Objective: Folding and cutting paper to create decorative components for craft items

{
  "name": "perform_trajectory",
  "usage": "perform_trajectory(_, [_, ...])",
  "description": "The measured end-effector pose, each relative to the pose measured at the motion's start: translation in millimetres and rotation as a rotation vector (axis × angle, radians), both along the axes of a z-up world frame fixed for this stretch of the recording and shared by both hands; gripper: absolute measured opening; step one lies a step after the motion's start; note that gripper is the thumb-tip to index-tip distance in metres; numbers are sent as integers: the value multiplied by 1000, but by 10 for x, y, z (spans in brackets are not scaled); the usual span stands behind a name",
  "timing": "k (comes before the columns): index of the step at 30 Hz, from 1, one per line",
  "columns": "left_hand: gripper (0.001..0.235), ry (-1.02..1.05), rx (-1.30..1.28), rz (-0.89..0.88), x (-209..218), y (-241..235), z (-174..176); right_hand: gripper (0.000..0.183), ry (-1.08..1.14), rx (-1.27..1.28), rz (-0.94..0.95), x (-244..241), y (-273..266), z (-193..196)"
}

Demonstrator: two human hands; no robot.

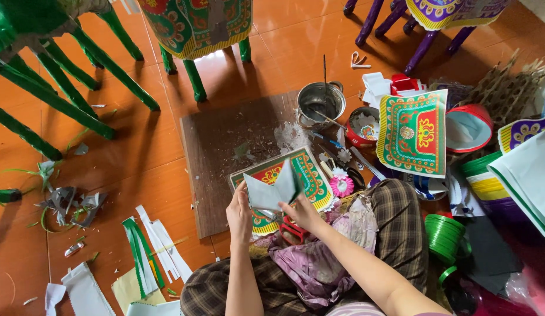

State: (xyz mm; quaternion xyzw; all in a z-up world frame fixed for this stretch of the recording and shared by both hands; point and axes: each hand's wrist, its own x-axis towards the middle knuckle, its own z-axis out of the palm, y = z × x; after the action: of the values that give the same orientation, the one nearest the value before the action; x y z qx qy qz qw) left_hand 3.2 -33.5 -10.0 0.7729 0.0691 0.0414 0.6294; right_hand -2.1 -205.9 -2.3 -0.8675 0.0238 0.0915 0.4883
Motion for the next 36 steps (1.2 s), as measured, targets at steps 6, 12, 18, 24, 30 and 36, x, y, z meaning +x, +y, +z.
perform_trajectory(6, [65, 63, -218, -33, -37, -23, -51, 102, 482, 8, -206, 176, -458, -1626])
perform_trajectory(12, [94, 201, -515, 133, -166, -117, -607, 83, 426, 703, -581, 71, -387, -805])
perform_trajectory(18, [73, 410, -670, 275, 71, -257, -1612, 80, 368, 835, -649, 42, -394, -662])
perform_trajectory(24, [75, 514, -836, 334, 131, -261, -1556, 61, 401, 790, -312, 307, -455, -323])
perform_trajectory(30, [43, 518, -915, 445, 198, -194, -1828, 53, 377, 945, -254, 406, -671, -784])
perform_trajectory(36, [44, 544, -939, 531, 348, -135, -2245, 45, 258, -510, 451, 40, -561, -1563])
